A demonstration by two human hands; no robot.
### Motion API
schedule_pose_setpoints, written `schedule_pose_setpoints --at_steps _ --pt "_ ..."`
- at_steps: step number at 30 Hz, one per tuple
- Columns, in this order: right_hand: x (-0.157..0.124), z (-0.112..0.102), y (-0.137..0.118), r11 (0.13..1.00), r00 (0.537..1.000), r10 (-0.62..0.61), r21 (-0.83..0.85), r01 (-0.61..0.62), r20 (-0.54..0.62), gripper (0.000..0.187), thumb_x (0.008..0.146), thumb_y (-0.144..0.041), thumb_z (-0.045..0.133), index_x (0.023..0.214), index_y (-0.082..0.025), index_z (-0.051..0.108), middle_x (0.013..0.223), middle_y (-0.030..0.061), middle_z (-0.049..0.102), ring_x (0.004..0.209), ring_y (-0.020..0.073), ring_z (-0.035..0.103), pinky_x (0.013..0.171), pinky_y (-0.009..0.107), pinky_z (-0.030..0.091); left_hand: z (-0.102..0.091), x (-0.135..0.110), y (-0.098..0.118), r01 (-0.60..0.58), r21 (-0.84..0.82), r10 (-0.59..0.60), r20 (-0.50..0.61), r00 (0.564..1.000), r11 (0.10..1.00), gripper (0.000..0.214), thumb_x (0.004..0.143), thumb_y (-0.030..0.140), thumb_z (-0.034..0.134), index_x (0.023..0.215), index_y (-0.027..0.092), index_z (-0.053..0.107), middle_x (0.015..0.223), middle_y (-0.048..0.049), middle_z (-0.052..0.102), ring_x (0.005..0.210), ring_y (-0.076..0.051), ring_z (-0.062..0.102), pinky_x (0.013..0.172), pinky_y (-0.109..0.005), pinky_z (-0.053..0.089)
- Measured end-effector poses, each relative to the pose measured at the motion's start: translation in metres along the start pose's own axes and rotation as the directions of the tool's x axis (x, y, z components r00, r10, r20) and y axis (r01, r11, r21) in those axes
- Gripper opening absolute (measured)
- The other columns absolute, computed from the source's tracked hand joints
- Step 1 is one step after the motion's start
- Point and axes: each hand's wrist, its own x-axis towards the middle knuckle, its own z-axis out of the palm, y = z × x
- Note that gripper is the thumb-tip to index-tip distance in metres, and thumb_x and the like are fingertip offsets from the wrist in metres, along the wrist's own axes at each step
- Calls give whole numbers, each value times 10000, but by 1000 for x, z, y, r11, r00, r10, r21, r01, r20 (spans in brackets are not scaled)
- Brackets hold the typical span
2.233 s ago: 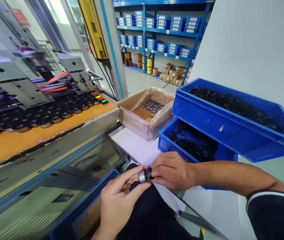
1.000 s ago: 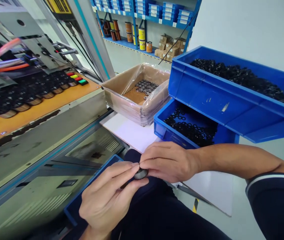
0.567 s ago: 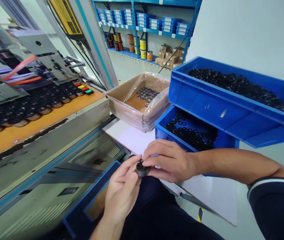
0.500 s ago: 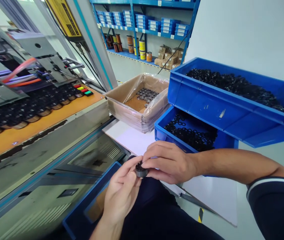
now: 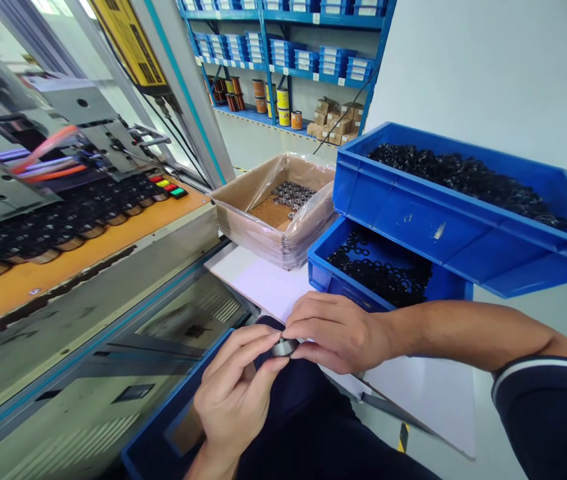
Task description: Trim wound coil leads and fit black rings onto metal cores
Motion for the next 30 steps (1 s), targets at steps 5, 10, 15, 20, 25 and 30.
schedule_pose_setpoints --at_steps 5,10,15,20,25,30 --pt "1 -5 0 986 984 148 -88 -139 98 276 959 -280 598 1120 -57 575 996 157 667 960 229 618 853 381 585 -45 21 -14 -2 392 42 -94 995 920 146 827 177 697 969 210 703 888 -28 666 804 -161 641 746 -284 520" --pt "-3 -6 2 976 973 192 -124 -176 129 239 954 -210 584 1153 -79 578 1072 158 654 1065 245 607 932 393 561 -162 75 -20 368 737 -104 -379 920 567 206 867 319 617 999 164 642 824 -4 636 715 -137 578 749 -266 471" --pt "-1 -4 3 979 975 164 -146 -142 148 177 958 -182 549 1109 -98 589 1053 138 655 1033 244 615 908 395 568 -228 116 -23 468 789 -344 -345 873 397 116 809 292 658 853 188 636 592 59 546 569 -127 498 591 -206 349" --pt "-8 -17 31 961 975 140 -260 -93 171 128 968 -187 521 1037 -114 599 1023 136 668 970 237 640 838 387 581 -241 134 -41 463 824 -461 -289 839 327 108 798 299 636 768 196 622 628 55 573 600 -131 494 610 -194 318" --pt "-29 -51 78 797 812 507 -516 -314 288 216 985 -235 489 1057 -112 652 1092 148 668 1017 247 649 909 380 544 -245 137 -49 500 836 -441 -370 818 227 72 746 259 615 791 205 598 627 54 600 639 -158 555 614 -199 338" --pt "-55 -57 106 574 352 818 -618 -537 455 208 882 -193 619 1052 -111 708 1061 144 698 990 282 684 849 361 541 -220 143 -45 440 891 -330 -383 863 114 213 708 420 599 774 231 525 593 17 607 622 -236 625 560 -262 397"
